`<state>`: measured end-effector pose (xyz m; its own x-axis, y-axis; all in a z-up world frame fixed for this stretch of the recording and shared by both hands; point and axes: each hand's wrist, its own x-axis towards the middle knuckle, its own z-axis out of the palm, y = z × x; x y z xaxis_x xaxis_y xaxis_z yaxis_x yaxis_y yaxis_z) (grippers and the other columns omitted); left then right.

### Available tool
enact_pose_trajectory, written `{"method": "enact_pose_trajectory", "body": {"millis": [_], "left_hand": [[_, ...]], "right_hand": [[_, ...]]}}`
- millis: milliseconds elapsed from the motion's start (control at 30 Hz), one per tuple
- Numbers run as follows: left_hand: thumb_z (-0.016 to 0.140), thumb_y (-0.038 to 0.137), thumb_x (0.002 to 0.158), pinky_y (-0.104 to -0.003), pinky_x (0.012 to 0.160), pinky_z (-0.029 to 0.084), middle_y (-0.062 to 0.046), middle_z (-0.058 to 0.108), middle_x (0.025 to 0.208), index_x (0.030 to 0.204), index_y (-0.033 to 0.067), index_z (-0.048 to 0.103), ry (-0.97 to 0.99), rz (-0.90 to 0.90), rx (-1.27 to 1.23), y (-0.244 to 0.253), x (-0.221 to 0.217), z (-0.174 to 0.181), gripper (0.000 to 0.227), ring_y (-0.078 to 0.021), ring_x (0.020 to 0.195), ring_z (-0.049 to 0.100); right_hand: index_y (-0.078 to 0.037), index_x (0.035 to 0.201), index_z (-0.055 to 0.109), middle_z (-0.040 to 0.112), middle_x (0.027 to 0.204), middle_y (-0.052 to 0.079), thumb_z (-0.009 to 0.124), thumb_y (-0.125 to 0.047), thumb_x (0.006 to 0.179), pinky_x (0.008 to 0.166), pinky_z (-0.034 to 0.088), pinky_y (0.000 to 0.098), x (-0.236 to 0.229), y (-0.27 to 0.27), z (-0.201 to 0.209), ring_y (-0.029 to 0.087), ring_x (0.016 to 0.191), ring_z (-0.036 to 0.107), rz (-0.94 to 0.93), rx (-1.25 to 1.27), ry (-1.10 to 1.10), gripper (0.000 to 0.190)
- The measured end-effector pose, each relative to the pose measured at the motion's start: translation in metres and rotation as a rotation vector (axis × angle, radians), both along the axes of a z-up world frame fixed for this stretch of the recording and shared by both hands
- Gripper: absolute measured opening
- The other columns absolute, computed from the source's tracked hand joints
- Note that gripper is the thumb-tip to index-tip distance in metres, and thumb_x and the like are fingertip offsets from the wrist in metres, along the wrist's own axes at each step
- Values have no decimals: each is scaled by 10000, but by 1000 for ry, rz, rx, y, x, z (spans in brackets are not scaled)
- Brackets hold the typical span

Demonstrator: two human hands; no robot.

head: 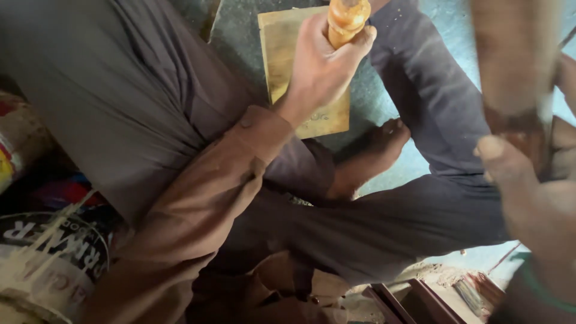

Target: Manually carving and detailing a small wooden stamp or block using a chisel and a wooden mallet.

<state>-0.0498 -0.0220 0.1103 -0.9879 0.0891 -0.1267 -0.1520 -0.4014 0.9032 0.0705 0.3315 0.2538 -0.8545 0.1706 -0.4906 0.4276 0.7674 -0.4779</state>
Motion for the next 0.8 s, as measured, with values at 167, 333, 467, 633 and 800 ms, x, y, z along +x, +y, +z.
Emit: {"method": "enact_pose_trajectory", "body": {"millis": [167,333,467,633,800], "left_hand": [[700,90,898,-287,561,432,54,550,700,811,41,613,30,-57,31,3,-4,-9,133,-54,621,518],[699,141,962,-288,598,426,42,540,732,839,34,587,-4,-79,83,-1,-3,-4,198,-59,668,503],[716,141,936,-277,584,458,48,573,707,833,41,609,58,-81,-6,-2,-1,2,179,-53,645,550],[715,112,964,-304,603,429,34,548,737,858,25,612,51,-148,84,2,-1,-6,171,-62,678,510],[713,105,958,-300,596,437,37,546,718,876,27,617,106,-146,22,-7,3,11,148,-59,664,516]], "right_hand": [[48,1564,439,695,1109,227,715,-143,971,858,585,346,-64,-176,95,268,989,716,361,221,92,682],[51,1565,413,651,1174,299,633,-103,993,887,578,392,-66,-157,85,331,1052,701,325,152,67,632],[45,1556,405,635,1189,313,605,-101,1012,905,598,395,-64,-159,84,335,1026,701,273,124,49,598],[-4,1503,458,681,1159,224,591,-279,1000,806,616,375,-54,-106,74,270,952,754,-124,-64,-202,588],[42,1187,554,644,973,150,577,-265,1076,639,560,346,32,224,-75,219,804,680,-370,-389,-337,328]]}}
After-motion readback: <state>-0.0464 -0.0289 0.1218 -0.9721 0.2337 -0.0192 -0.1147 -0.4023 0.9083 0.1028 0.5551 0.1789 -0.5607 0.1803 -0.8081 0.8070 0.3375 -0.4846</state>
